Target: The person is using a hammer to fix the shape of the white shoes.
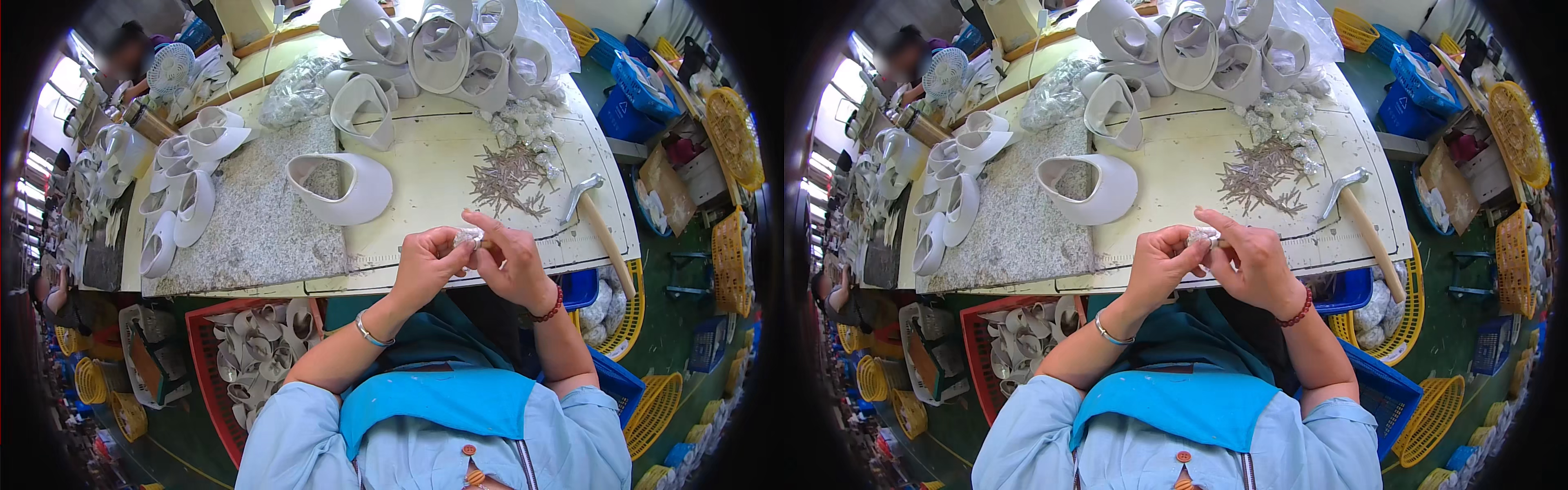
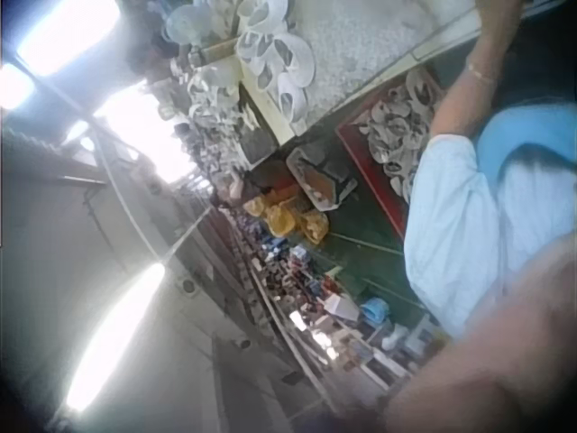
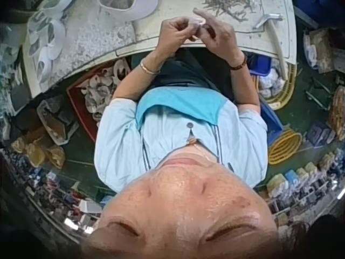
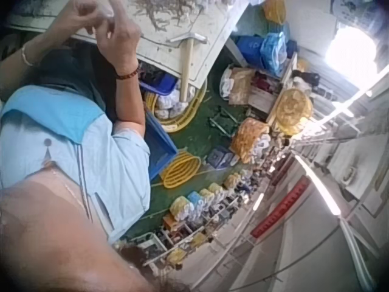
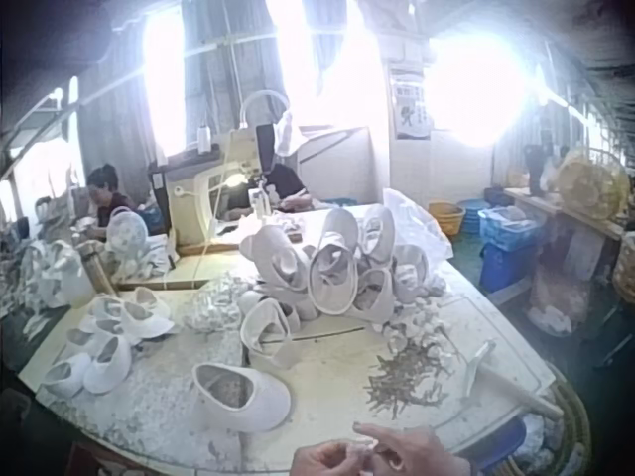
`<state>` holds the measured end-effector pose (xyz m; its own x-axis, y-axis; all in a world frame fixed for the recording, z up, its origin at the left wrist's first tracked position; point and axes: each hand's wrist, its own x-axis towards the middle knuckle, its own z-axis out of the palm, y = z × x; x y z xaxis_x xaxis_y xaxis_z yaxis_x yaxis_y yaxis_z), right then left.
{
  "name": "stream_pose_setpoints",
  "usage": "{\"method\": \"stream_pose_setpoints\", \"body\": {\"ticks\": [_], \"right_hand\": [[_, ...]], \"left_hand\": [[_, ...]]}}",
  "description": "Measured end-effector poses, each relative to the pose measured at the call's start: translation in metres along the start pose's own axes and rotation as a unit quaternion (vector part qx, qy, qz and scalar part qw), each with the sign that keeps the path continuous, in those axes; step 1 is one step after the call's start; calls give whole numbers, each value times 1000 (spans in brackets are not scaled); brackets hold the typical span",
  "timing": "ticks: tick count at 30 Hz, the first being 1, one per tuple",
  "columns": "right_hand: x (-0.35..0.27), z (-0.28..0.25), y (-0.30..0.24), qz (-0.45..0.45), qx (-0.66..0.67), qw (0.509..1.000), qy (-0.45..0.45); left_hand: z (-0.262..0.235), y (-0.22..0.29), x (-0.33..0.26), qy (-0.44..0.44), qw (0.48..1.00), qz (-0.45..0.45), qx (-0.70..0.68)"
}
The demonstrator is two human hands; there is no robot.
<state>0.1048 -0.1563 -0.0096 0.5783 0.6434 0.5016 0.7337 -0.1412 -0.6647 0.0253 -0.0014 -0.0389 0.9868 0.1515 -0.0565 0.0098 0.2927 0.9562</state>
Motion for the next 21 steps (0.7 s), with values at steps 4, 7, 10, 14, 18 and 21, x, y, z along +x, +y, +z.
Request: {"method": "stream_pose_setpoints", "body": {"ticks": [4, 7, 10, 14, 18, 21], "right_hand": [[5, -8, -7, 36, 50, 996, -70], [5, -9, 0, 54, 81, 992, -86], [3, -7, 3, 46, 91, 991, -86], [6, -7, -1, 24, 63, 995, -72], [9, -8, -5, 16, 53, 997, -62], [11, -7, -5, 20, 42, 997, -54]], "left_hand": [[-2, 7, 1, -23, 999, 0, -38], [-6, 11, 3, -51, 998, -8, -46], [-6, 8, 2, -47, 998, -8, -37], [-8, 4, 3, -52, 998, -11, -38], [-8, 3, 4, -54, 996, -8, -72], [-5, 1, 5, -51, 996, 0, -78]]}}
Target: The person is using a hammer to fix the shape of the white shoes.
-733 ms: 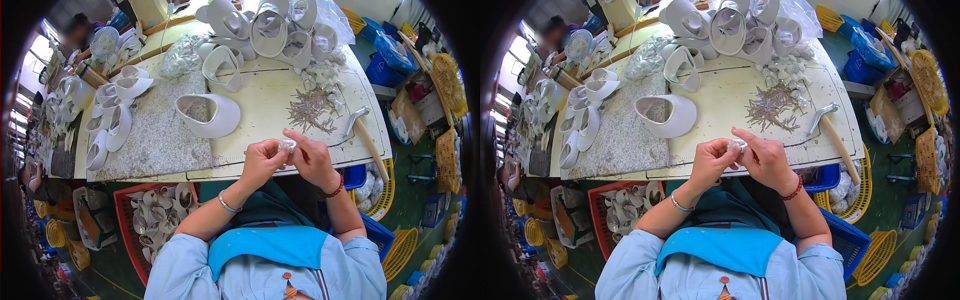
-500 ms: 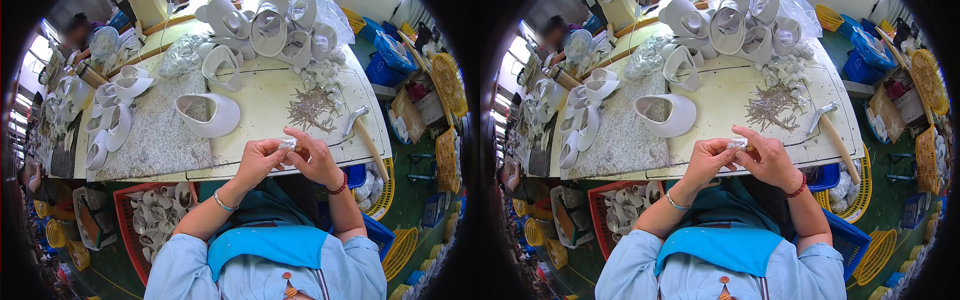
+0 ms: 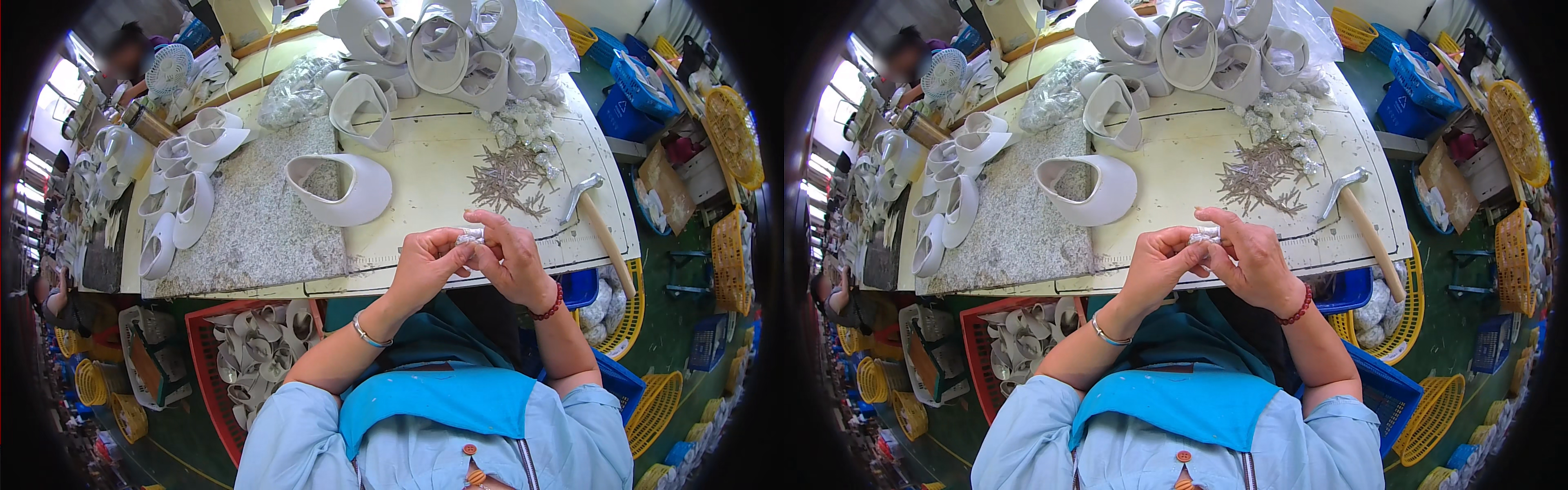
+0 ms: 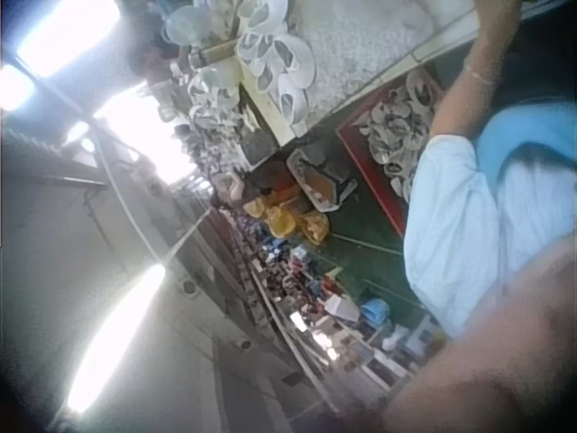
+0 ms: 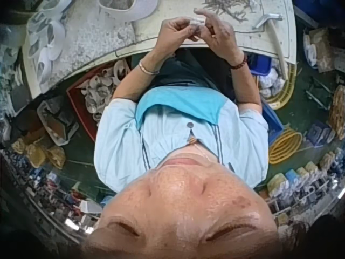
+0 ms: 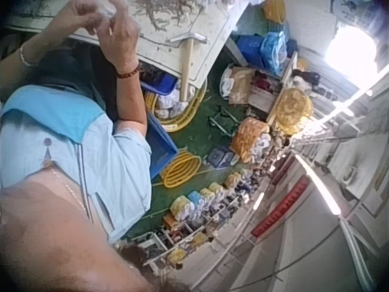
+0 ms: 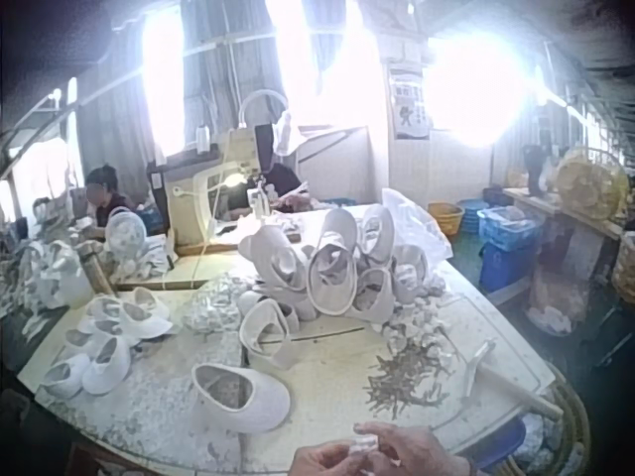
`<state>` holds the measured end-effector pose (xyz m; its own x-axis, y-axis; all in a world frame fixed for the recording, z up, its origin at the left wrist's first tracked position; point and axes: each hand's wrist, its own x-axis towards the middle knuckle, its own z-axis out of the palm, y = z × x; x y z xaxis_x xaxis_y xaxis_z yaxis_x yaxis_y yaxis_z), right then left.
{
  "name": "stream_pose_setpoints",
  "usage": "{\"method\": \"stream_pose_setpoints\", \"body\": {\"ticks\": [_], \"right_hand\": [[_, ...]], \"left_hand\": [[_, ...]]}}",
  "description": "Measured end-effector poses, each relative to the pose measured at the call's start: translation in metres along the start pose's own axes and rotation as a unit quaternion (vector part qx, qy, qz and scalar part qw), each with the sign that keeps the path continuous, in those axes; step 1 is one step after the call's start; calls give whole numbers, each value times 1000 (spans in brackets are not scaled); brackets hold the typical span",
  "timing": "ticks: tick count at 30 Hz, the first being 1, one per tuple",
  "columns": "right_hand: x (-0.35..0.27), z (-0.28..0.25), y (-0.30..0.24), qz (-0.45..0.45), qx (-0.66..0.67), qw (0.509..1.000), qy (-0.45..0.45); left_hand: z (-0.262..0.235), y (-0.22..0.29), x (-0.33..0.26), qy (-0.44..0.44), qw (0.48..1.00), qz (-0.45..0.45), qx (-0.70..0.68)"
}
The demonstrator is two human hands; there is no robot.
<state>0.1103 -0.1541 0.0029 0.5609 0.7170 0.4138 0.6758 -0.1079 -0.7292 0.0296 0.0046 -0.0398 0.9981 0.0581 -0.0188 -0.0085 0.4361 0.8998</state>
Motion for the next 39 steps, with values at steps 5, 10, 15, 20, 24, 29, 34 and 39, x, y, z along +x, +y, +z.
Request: {"method": "stream_pose_setpoints", "body": {"ticks": [5, 10, 15, 20, 24, 29, 34, 39], "right_hand": [[1, 4, 5, -12, 3, 999, 30], [2, 11, 11, -54, 17, 995, 77], [-3, 12, 15, 18, 57, 997, 39], [-8, 38, 23, 72, 156, 976, 132], [-10, 55, 22, 147, 331, 912, 190], [-13, 49, 34, 183, 374, 882, 221], [-15, 50, 30, 148, 359, 899, 205], [-19, 56, 21, 161, 391, 900, 109]], "left_hand": [[4, 3, 0, -2, 1000, 20, 0], [7, -2, -2, 3, 999, 31, -24], [9, -4, -6, 26, 999, 20, -16], [13, 1, -6, 76, 996, 14, -34], [7, 1, -9, 92, 995, 24, 24], [-20, 44, -17, 134, 784, 212, 568], [-70, 81, -12, 170, 532, 213, 801], [-64, 78, -11, 152, 582, 187, 777]]}}
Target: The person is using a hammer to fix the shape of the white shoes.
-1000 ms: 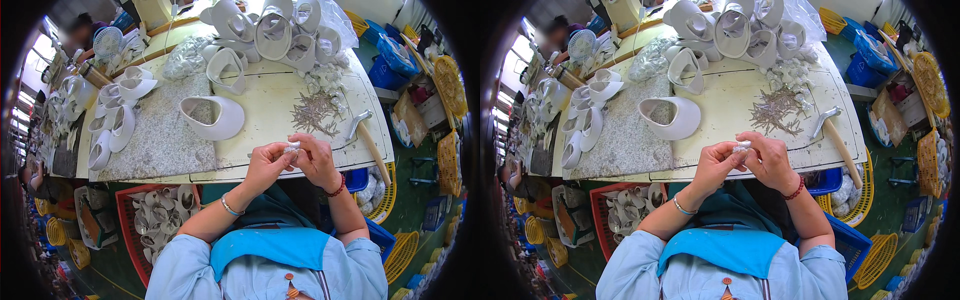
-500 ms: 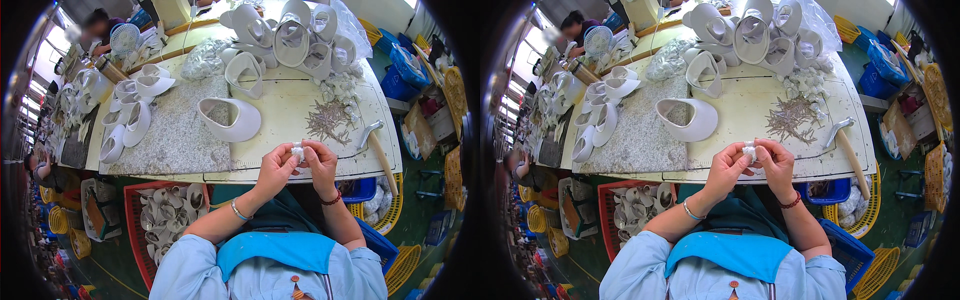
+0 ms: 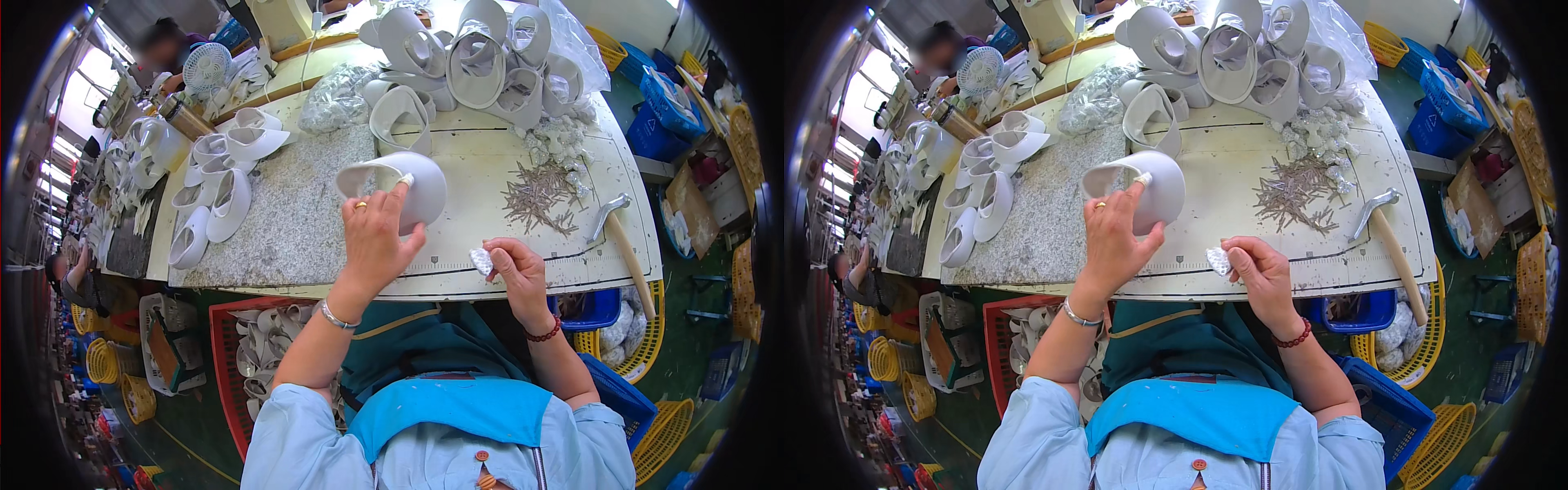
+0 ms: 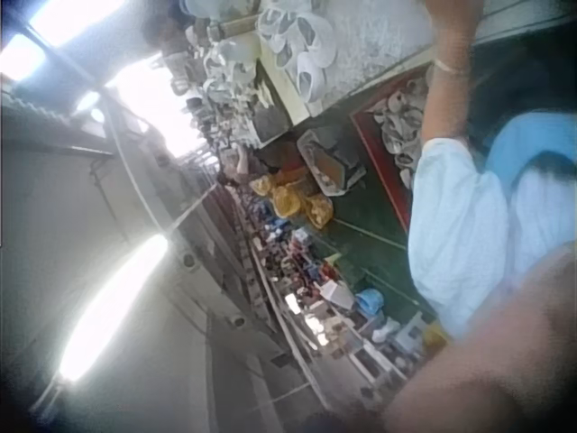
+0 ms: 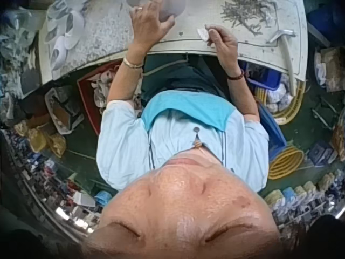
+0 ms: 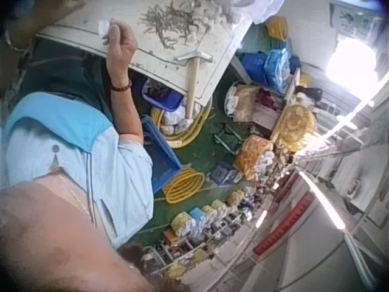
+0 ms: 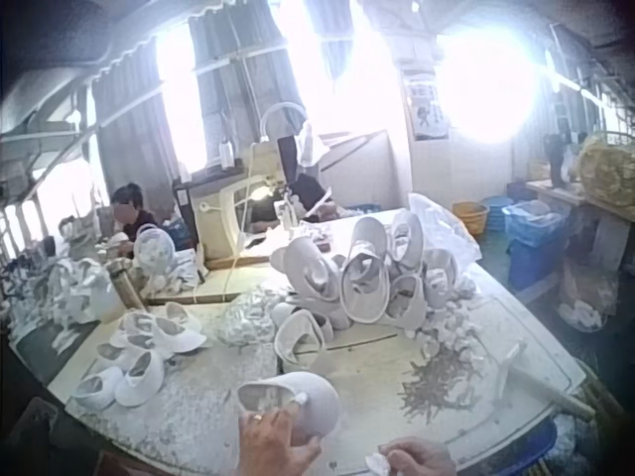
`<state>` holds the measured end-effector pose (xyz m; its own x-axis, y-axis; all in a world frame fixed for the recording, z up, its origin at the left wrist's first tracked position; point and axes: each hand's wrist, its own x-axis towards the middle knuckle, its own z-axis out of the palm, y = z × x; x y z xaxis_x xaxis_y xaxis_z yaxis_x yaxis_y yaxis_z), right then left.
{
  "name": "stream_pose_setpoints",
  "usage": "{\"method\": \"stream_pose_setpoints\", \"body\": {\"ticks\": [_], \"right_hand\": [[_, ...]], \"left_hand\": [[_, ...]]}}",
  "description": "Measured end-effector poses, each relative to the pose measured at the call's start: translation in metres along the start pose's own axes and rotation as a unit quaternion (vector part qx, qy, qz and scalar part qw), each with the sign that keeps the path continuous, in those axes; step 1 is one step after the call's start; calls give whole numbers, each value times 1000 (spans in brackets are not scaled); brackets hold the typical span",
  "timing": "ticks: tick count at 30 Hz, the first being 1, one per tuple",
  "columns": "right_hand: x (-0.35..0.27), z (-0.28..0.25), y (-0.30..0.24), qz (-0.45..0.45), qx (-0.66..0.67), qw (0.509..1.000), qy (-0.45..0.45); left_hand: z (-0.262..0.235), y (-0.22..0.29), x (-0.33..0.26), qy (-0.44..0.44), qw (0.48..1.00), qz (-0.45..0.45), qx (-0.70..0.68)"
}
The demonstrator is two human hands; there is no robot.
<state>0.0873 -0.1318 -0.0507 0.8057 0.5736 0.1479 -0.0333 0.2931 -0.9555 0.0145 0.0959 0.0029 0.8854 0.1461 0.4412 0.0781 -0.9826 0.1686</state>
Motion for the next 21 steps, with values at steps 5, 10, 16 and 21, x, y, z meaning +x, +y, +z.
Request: {"method": "stream_pose_setpoints", "body": {"ticks": [5, 10, 16, 21], "right_hand": [[3, 15, -24, -82, -76, 994, 2], [21, 32, -53, -300, -289, 909, 10], [27, 33, -54, -413, -481, 773, 15], [22, 19, -46, -386, -510, 763, -91]], "left_hand": [[-10, 36, 5, 0, 782, -184, -596], [-6, 50, 3, -3, 811, -136, -569], [4, 43, -4, -65, 770, -168, -612], [-4, 40, 1, -65, 709, -216, -668]]}}
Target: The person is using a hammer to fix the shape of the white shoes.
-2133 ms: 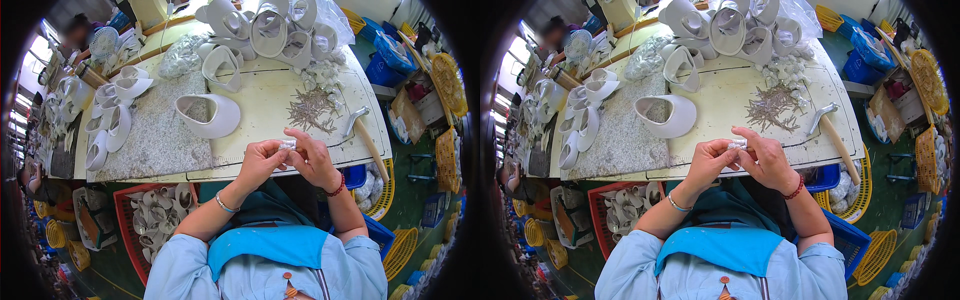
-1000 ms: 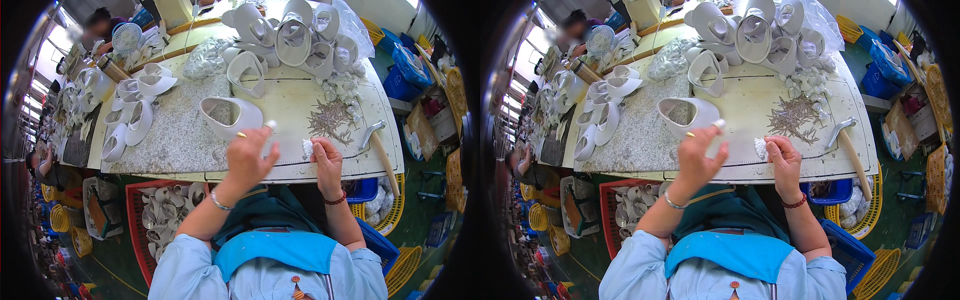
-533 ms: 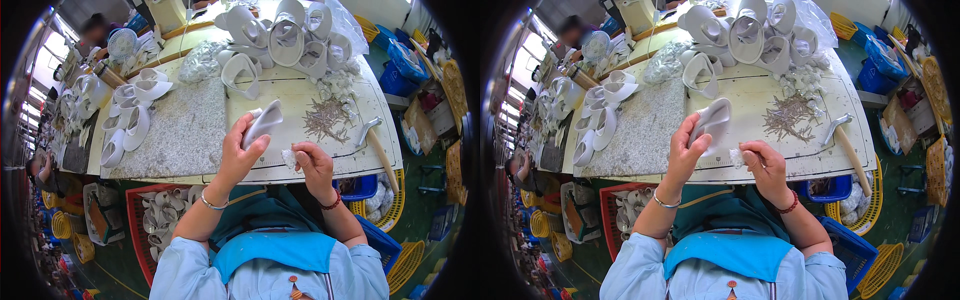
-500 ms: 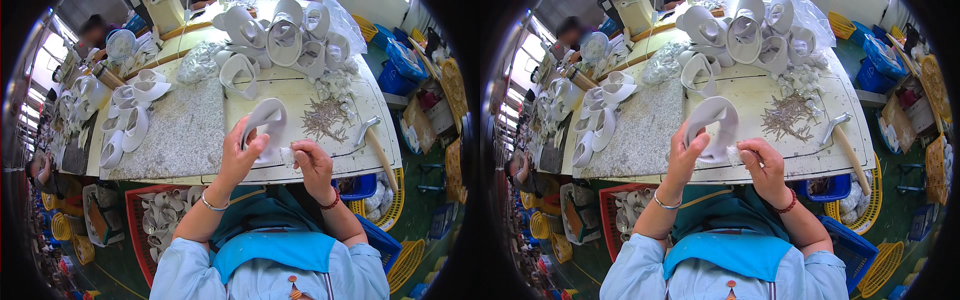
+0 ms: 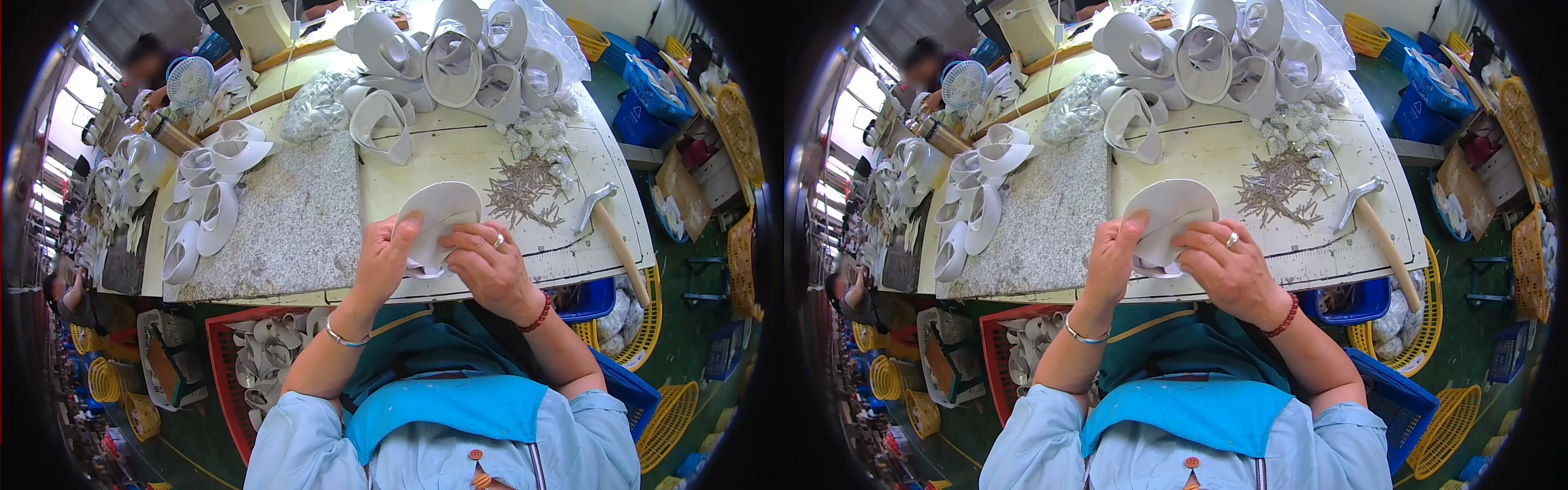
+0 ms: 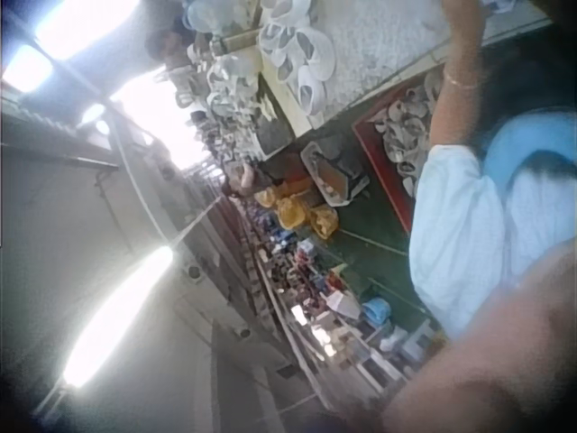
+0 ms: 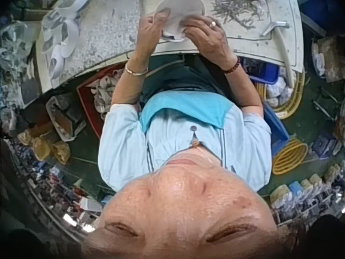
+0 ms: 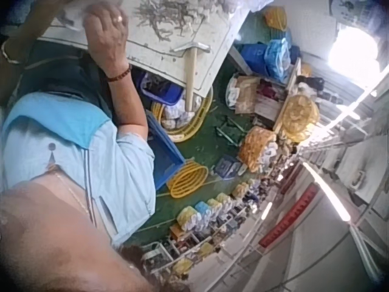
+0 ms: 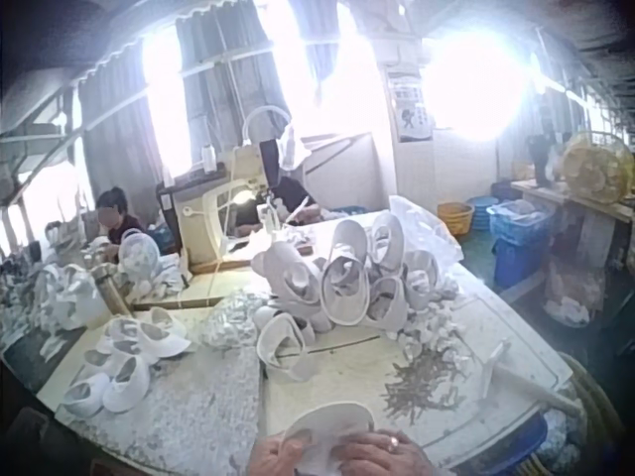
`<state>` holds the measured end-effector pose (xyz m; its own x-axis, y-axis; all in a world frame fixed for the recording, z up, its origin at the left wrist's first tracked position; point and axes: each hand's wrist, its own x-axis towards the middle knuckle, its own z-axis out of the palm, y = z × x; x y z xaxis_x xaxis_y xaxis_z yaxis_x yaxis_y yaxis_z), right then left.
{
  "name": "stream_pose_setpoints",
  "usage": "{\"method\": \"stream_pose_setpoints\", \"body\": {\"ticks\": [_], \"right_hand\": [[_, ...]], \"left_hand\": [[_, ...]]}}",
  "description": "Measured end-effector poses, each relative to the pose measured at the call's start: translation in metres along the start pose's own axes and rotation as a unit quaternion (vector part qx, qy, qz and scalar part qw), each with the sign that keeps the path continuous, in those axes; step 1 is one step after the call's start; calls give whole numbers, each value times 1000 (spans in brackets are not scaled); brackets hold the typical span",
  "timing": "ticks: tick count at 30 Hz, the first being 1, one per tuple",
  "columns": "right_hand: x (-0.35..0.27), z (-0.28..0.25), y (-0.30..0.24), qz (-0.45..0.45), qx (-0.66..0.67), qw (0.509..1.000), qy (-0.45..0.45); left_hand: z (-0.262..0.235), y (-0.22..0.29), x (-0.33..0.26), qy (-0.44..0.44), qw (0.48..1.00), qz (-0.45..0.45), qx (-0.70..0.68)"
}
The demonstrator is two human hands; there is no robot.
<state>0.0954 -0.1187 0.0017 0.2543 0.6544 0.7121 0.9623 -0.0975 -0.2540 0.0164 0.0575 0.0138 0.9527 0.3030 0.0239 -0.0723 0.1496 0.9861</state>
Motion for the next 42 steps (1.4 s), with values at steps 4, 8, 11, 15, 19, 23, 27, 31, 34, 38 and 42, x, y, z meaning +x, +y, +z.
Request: {"method": "stream_pose_setpoints", "body": {"ticks": [4, 8, 11, 15, 19, 23, 27, 31, 34, 38, 42], "right_hand": [[-2, -7, 10, 87, 75, 993, -17], [11, -18, -2, 148, 157, 970, 115], [12, -17, -9, 125, 208, 965, 101], [10, 0, -5, 355, 489, 795, 55], [5, 14, 0, 340, 462, 815, 80], [10, 14, -3, 280, 387, 873, 94], [9, 10, -1, 258, 326, 907, 64], [8, 12, 1, 234, 346, 906, 73], [8, 9, -1, 286, 385, 876, 53], [4, 15, 3, 269, 426, 860, 77], [8, 0, 0, 292, 422, 857, 38]], "left_hand": [[-2, -1, -1, 11, 985, 49, 167], [6, -11, 2, 43, 941, 194, 274], [14, -7, 1, 58, 893, 279, 349], [21, -4, -9, 85, 930, 235, 270], [11, -4, -8, 23, 875, 310, 371], [9, 0, -6, 3, 859, 328, 392], [14, 6, -10, 3, 907, 245, 344], [17, 6, -12, 17, 918, 234, 319], [16, 4, -14, 18, 902, 262, 343], [17, -3, -14, 37, 880, 307, 360], [18, -1, -15, 59, 890, 301, 338]]}}
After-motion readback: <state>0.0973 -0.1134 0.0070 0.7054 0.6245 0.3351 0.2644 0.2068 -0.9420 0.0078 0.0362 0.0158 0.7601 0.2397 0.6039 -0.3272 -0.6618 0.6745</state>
